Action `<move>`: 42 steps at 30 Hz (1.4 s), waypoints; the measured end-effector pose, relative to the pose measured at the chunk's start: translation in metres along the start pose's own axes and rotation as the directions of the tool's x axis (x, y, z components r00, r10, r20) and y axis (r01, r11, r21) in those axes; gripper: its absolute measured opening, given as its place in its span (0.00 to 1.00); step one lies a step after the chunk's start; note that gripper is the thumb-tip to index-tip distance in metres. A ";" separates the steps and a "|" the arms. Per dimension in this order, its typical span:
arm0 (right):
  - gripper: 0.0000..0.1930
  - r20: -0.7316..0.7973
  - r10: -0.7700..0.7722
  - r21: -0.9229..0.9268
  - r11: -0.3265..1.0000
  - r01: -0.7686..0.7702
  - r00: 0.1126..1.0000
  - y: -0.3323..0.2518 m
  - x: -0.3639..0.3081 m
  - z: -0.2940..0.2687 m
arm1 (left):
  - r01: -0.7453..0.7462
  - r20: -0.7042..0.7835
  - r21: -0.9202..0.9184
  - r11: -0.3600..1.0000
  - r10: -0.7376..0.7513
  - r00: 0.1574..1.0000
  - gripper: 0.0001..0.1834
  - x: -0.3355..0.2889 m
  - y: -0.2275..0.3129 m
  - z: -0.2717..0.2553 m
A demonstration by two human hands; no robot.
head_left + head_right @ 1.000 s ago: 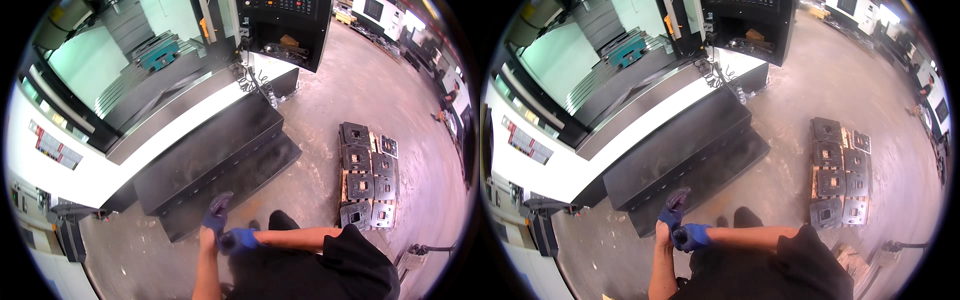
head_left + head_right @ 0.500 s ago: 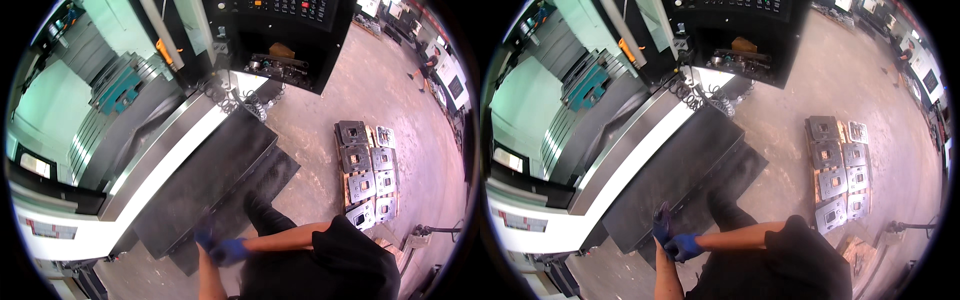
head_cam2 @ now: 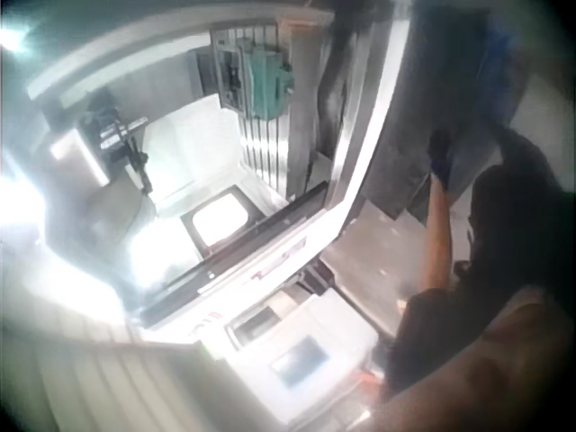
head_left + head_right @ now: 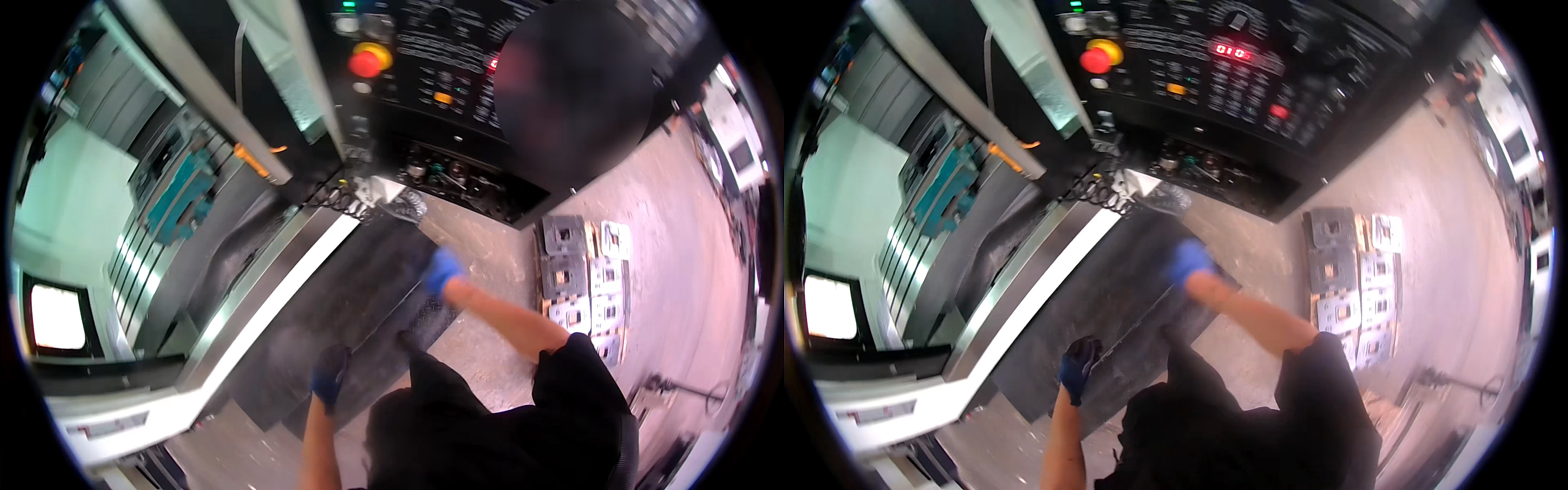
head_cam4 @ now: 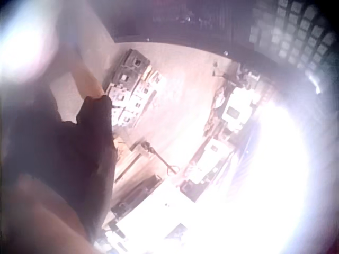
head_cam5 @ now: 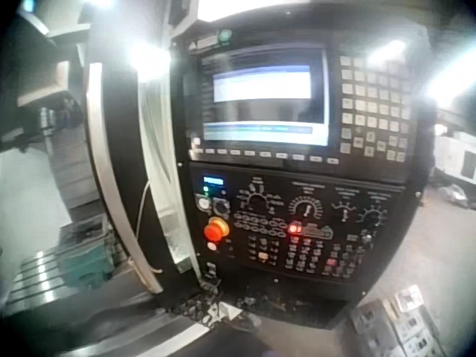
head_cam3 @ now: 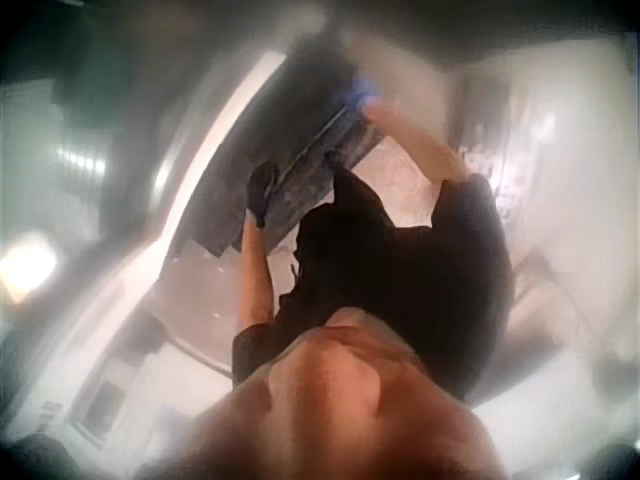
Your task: The person opens a cabinet to pour fluid from a container into a reservoir, walks across a workshop to retrieve a metal part from a pallet, and places the part onto a fixture inside a CNC machine before interacting with the control panel.
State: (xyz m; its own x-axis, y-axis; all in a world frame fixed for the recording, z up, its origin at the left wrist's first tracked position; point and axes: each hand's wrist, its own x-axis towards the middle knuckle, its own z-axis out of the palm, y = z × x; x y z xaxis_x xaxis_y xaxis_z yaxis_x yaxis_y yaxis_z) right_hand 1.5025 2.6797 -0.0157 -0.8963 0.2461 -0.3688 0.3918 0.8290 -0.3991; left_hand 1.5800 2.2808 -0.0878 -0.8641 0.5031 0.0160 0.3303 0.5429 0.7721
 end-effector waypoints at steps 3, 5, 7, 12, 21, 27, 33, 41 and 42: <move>0.13 -0.331 0.162 -0.152 0.963 -0.222 0.930 0.083 0.100 -0.067 | -0.288 0.134 0.535 0.794 0.256 0.957 0.12 -0.016 0.032 -0.034; 0.14 -0.476 0.119 -0.243 0.934 -0.261 0.871 0.149 0.137 -0.082 | -0.193 0.131 0.508 0.840 0.146 0.981 0.13 -0.044 0.017 -0.039; 0.14 -0.650 0.039 -0.331 0.884 -0.330 0.759 0.235 0.165 -0.096 | 0.046 0.028 0.320 0.946 -0.058 0.998 0.15 -0.047 0.022 -0.045; 0.13 -0.452 0.133 -0.409 0.848 -0.337 0.882 0.184 0.201 -0.076 | 0.641 -0.150 -0.124 0.757 -0.653 0.743 0.17 -0.098 0.105 -0.089; 0.19 -0.572 0.044 -0.363 0.882 -0.301 0.819 0.317 0.239 -0.074 | 0.531 -0.158 -0.543 0.650 -0.700 0.696 0.19 -0.051 0.087 -0.114; 0.22 -0.606 0.248 0.089 0.966 -0.245 0.756 0.122 0.089 -0.051 | 0.480 -0.098 -0.399 0.781 -0.557 0.825 0.21 0.005 0.079 -0.142; 0.18 -0.150 0.637 0.927 0.356 -0.117 0.756 0.065 0.011 0.033 | 0.324 0.062 -0.240 0.915 -0.318 0.946 0.23 0.092 0.047 -0.166; 0.21 0.815 0.063 0.574 0.055 -0.817 0.576 -0.167 -0.036 0.021 | -0.292 0.093 0.422 0.858 0.279 0.956 0.25 0.199 -0.009 -0.293; 0.17 0.815 0.064 0.521 0.354 -0.777 0.576 -0.227 -0.018 0.006 | -0.364 0.102 0.389 0.846 0.353 0.930 0.27 0.204 -0.025 -0.304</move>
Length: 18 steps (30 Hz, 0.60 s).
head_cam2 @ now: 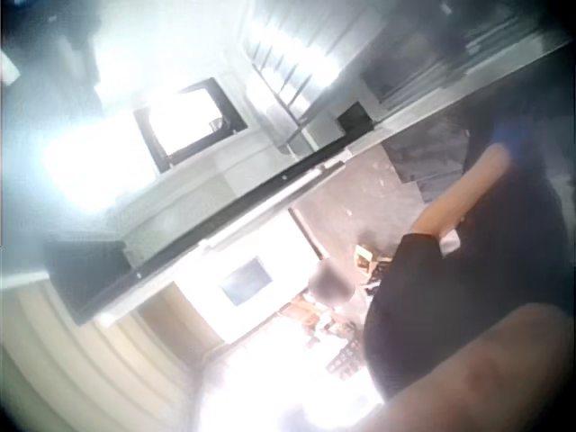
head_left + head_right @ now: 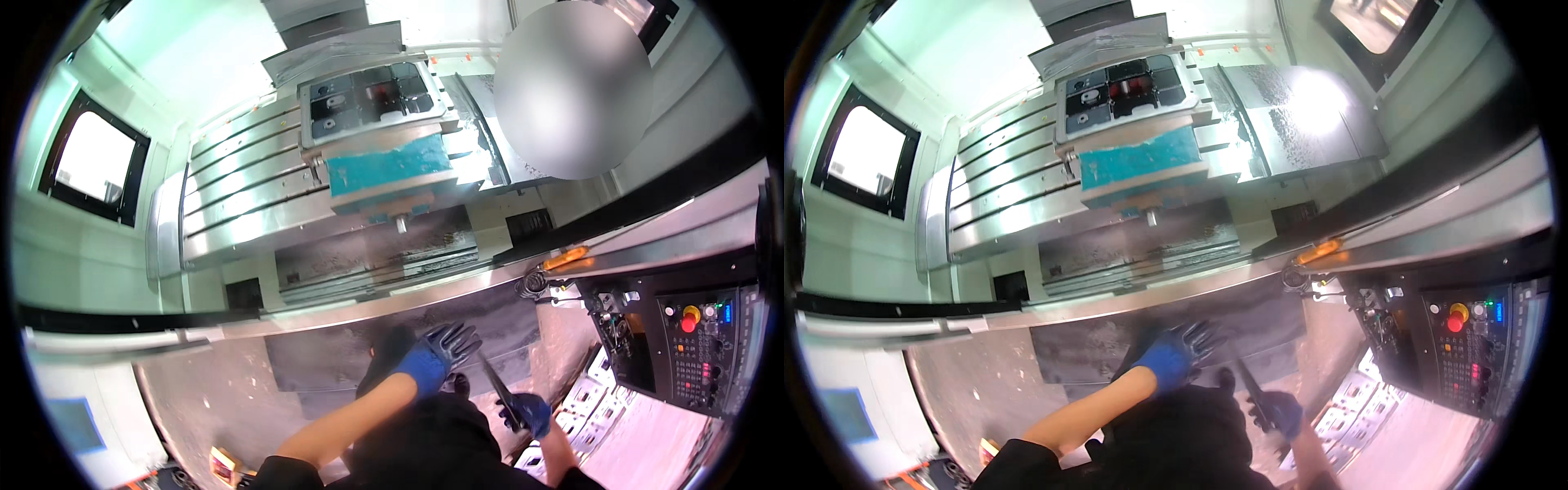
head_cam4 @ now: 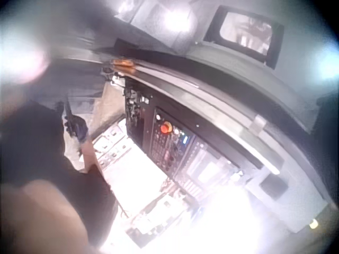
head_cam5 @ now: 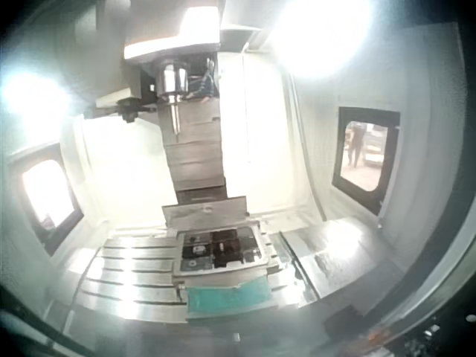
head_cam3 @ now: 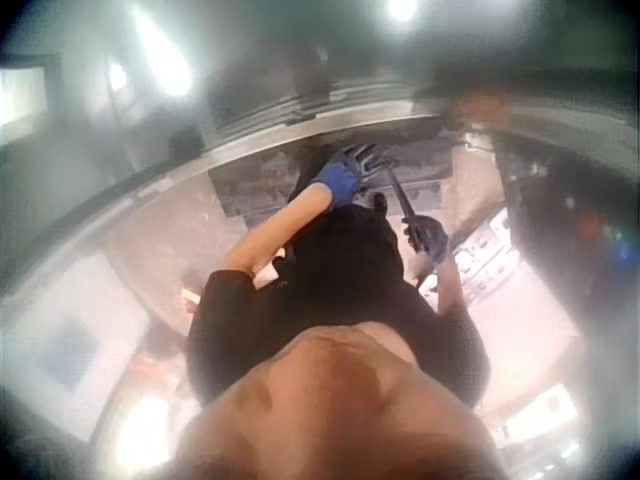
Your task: The person opens a cabinet to pour fluid from a container into a reservoir, walks across a workshop to retrieve a metal part from a pallet, and places the part onto a fixture inside a CNC machine before interacting with the control panel.
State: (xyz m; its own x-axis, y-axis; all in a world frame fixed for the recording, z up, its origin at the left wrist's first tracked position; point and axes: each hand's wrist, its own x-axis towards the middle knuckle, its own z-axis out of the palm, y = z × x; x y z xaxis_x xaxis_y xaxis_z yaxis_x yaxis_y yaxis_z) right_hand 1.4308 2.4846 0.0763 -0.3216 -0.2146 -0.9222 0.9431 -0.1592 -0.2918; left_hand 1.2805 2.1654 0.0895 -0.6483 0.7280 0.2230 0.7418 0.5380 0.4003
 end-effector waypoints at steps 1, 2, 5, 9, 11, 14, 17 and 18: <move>0.16 0.183 0.041 -0.093 0.995 -0.025 0.982 -0.036 0.008 0.029 | 0.056 0.234 0.019 0.998 -0.059 0.970 0.26 0.003 -0.013 -0.021; 0.17 0.337 -0.025 -0.147 0.986 0.078 0.941 -0.067 0.010 0.058 | 0.104 0.454 0.054 0.993 -0.117 0.883 0.25 0.006 -0.026 -0.042; 0.22 0.702 -0.181 -0.023 0.961 0.275 0.689 -0.137 0.045 0.117 | 0.294 0.786 -0.005 0.956 -0.178 0.593 0.23 -0.009 -0.087 -0.085; 0.40 0.515 -0.200 0.496 0.862 -0.100 0.833 -0.206 0.046 0.215 | 0.757 0.559 -0.090 0.648 -0.596 0.577 0.20 -0.056 -0.097 -0.134; 0.39 0.462 -0.213 0.640 0.752 -0.158 0.861 -0.220 0.071 0.242 | 0.796 0.581 0.153 0.585 -0.705 0.406 0.20 -0.024 -0.106 -0.158; 0.36 0.314 -0.412 0.666 0.738 0.111 0.856 -0.207 0.151 0.282 | 0.856 0.523 0.308 0.416 -0.825 0.213 0.21 -0.003 -0.125 -0.169; 0.23 0.273 -0.316 0.659 0.750 0.063 0.909 -0.217 0.211 0.306 | 0.813 0.549 0.403 0.421 -0.822 0.153 0.22 0.028 -0.146 -0.173; 0.20 0.270 -0.245 0.691 0.723 -0.010 0.931 -0.226 0.223 0.312 | 0.792 0.530 0.424 0.440 -0.829 0.178 0.19 0.031 -0.154 -0.169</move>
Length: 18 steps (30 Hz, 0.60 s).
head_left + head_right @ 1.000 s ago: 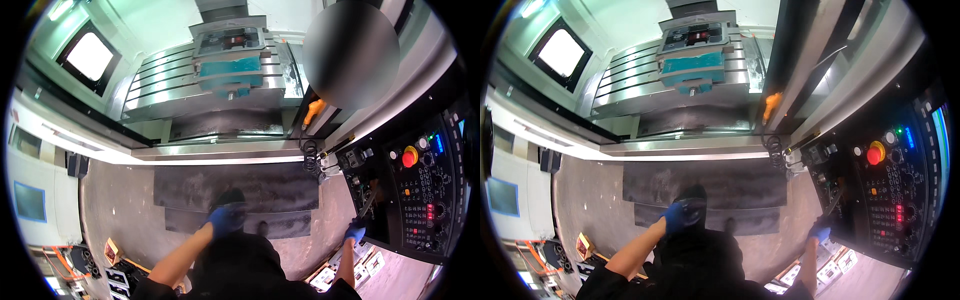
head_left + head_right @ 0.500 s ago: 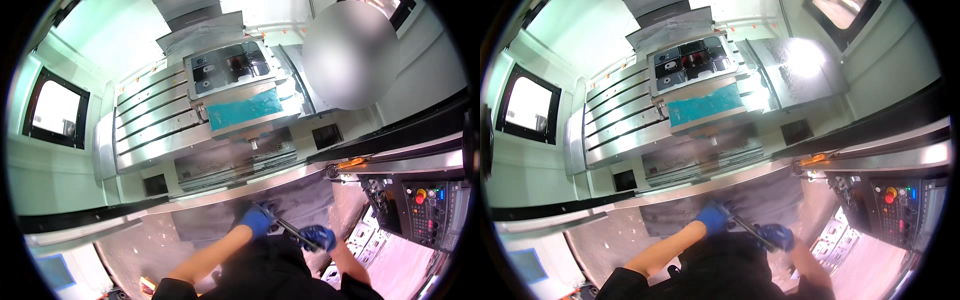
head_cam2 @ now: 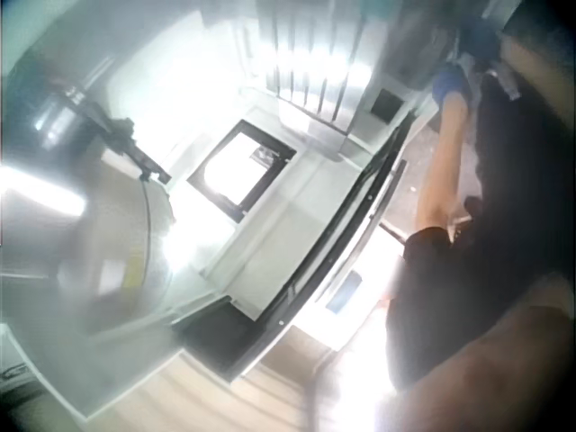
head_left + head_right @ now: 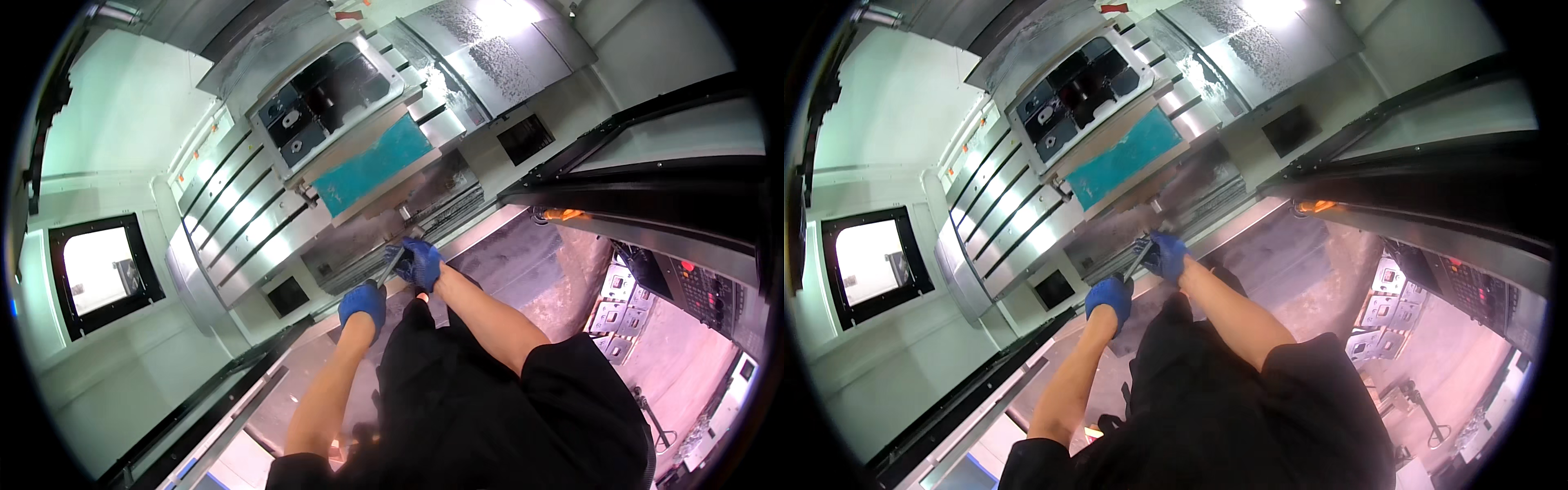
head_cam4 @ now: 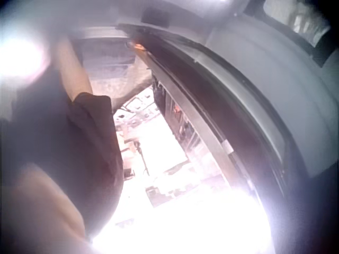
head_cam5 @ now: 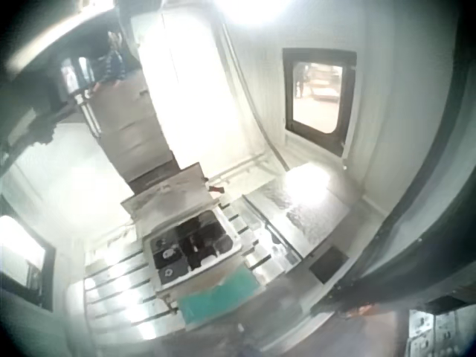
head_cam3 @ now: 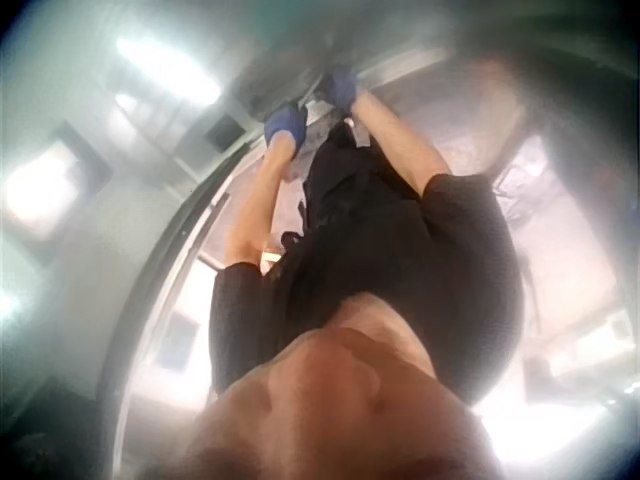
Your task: The person opens a cabinet to pour fluid from a container into a reservoir, walks across a workshop to retrieve a metal part from a pallet, and places the part onto a fixture inside a CNC machine before interacting with the control panel.
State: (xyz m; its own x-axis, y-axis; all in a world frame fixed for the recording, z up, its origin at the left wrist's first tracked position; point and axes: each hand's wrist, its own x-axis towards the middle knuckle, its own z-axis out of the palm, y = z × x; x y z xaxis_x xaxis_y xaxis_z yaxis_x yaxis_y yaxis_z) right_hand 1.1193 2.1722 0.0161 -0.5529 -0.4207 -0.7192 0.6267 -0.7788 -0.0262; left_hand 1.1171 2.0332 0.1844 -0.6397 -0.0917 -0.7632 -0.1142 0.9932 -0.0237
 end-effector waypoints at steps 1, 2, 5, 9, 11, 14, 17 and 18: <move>0.18 -0.057 0.049 0.071 0.996 -0.045 0.997 -0.003 0.012 0.007 | -0.022 -0.015 0.049 0.999 0.023 1.000 0.18 0.010 0.000 -0.002; 0.17 -0.092 0.067 0.150 0.987 -0.053 0.994 -0.004 0.021 0.012 | -0.045 -0.028 0.098 0.994 0.048 0.998 0.17 0.020 -0.001 -0.006; 0.16 -0.093 0.012 0.198 0.980 0.006 0.996 -0.004 0.049 0.004 | -0.068 -0.105 0.218 0.974 0.093 0.990 0.13 0.045 0.008 -0.012; 0.14 -0.183 -0.044 0.150 0.986 0.072 0.982 0.004 0.050 0.022 | -0.133 -0.109 0.278 0.951 0.169 0.980 0.14 0.073 -0.020 -0.025; 0.14 -0.307 -0.073 0.065 0.993 0.098 0.949 0.012 0.046 0.026 | -0.128 -0.067 0.257 0.958 0.150 0.986 0.15 0.086 -0.042 -0.019; 0.13 -0.370 -0.107 0.124 0.979 0.163 0.923 0.000 0.072 0.015 | -0.234 -0.050 0.274 0.933 0.257 0.965 0.16 0.099 -0.046 -0.027; 0.15 -0.324 -0.117 0.108 0.981 0.160 0.939 -0.001 0.057 0.019 | -0.261 0.029 0.279 0.924 0.263 0.964 0.17 0.087 -0.045 -0.028; 0.15 -0.364 -0.103 0.167 0.971 0.173 0.926 -0.003 0.048 0.029 | -0.264 0.031 0.279 0.923 0.267 0.963 0.16 0.071 -0.035 -0.043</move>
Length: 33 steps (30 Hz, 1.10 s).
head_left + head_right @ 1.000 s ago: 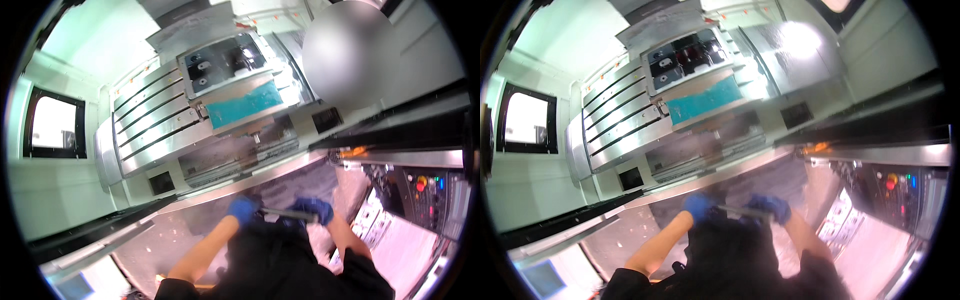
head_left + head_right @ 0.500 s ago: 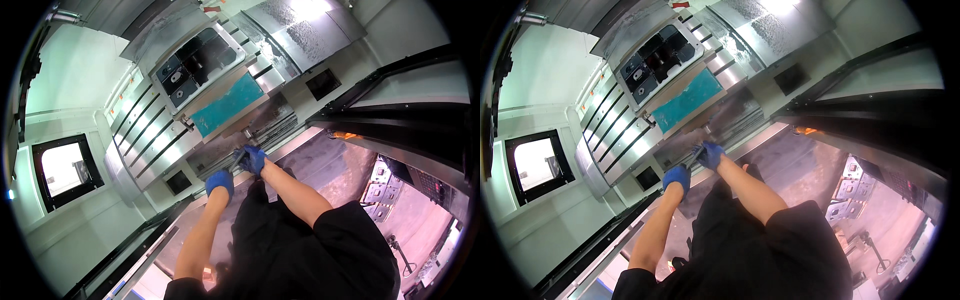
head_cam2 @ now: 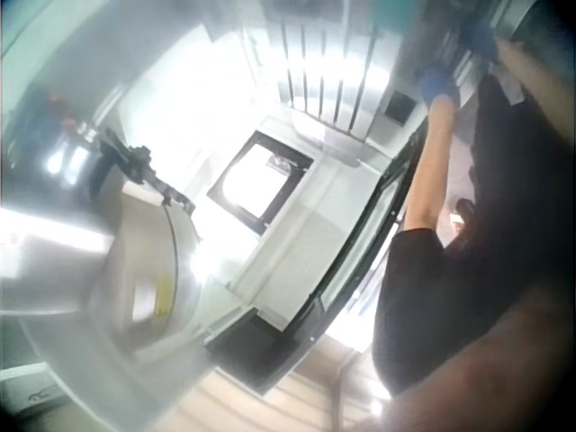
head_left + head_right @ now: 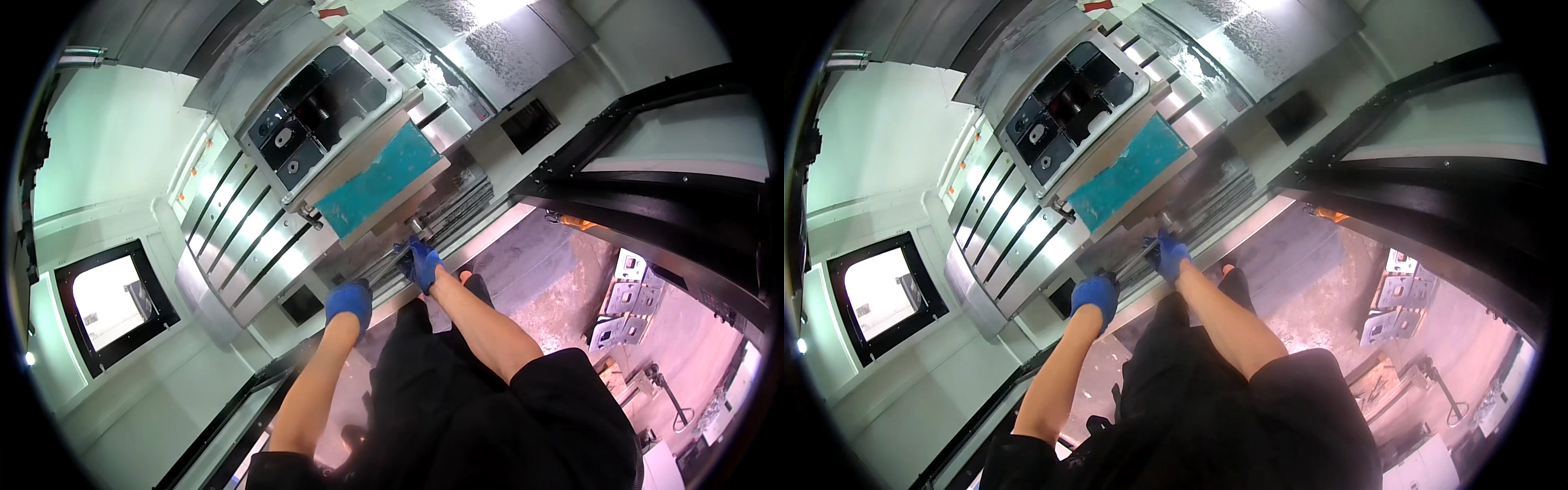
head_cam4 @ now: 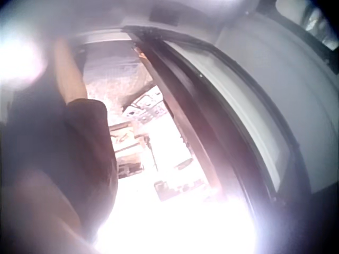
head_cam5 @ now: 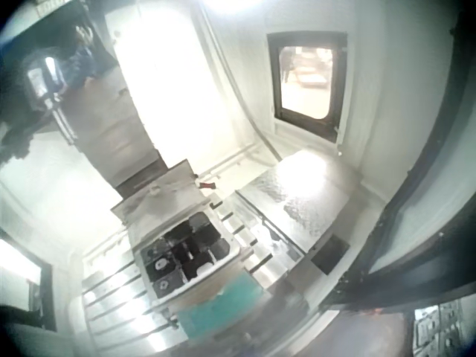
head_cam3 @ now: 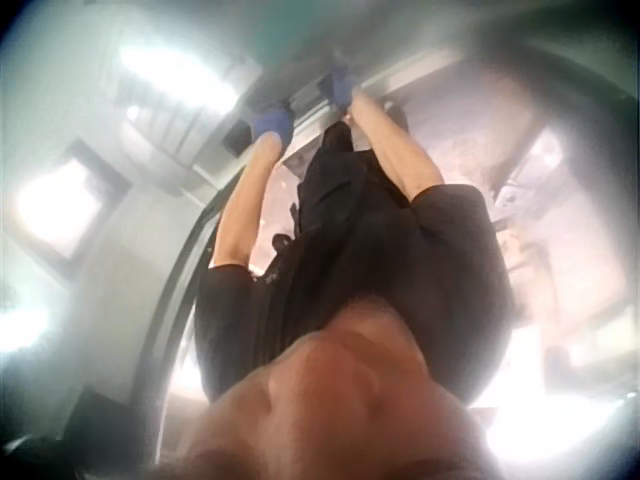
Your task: The person opens a cabinet to pour fluid from a container into a reservoir, walks across a workshop to retrieve a metal part from a pallet, and places the part onto a fixture inside a CNC machine before interacting with the control panel.
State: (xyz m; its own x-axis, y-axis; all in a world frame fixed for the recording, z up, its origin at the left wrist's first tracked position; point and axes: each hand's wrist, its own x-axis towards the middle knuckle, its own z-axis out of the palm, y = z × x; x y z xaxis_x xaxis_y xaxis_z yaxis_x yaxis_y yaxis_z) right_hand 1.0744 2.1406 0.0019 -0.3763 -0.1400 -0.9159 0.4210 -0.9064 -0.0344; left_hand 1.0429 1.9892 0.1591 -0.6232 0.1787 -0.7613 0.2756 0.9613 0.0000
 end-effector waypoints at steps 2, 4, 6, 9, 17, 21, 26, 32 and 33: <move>0.15 0.049 -0.007 0.035 0.999 0.005 0.999 0.001 -0.003 -0.005 | -0.002 0.053 0.062 0.998 -0.001 0.999 0.15 -0.025 0.018 -0.029; 0.14 0.110 -0.032 0.049 0.998 0.027 0.993 -0.001 0.003 -0.010 | 0.001 0.091 0.089 0.996 -0.009 0.996 0.15 -0.035 0.030 -0.043; 0.14 0.163 -0.070 0.047 0.997 0.063 0.984 -0.002 0.009 -0.017 | 0.003 0.104 0.081 0.997 -0.011 0.994 0.14 -0.035 0.040 -0.046; 0.12 0.087 0.001 -0.007 1.000 0.000 0.996 -0.004 0.015 -0.013 | -0.006 0.073 0.066 0.998 0.001 0.997 0.15 -0.038 0.038 -0.041; 0.13 -0.042 -0.036 0.013 0.999 0.036 0.998 0.002 0.012 0.005 | -0.133 0.117 0.183 0.974 0.113 0.987 0.16 -0.042 0.037 -0.086; 0.11 0.000 -0.012 -0.149 0.989 0.012 1.000 -0.008 0.012 -0.003 | -0.246 0.098 0.264 0.933 0.228 0.969 0.18 -0.049 0.058 -0.094; 0.09 0.015 0.065 -0.431 0.901 -0.052 0.998 -0.037 0.003 -0.011 | -0.347 -0.017 0.182 0.920 0.356 0.934 0.15 -0.044 0.070 -0.065; 0.07 0.070 -0.022 -0.147 0.989 0.032 0.997 -0.023 0.004 -0.023 | -0.331 0.000 -0.076 0.941 0.332 0.943 0.16 -0.066 0.078 -0.065; 0.07 0.063 -0.057 -0.028 0.998 0.059 0.996 -0.018 -0.010 -0.016 | -0.207 -0.017 -0.209 0.956 0.208 0.978 0.17 -0.069 0.063 -0.044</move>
State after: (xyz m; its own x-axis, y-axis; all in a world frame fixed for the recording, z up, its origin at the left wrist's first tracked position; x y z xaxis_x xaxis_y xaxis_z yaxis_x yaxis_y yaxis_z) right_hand 1.0840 2.1648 0.0052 -0.4507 -0.1132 -0.8855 0.4215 -0.9014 -0.0994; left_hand 1.0712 2.0465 0.2397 -0.5645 0.3781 -0.7338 0.2390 0.9257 0.2931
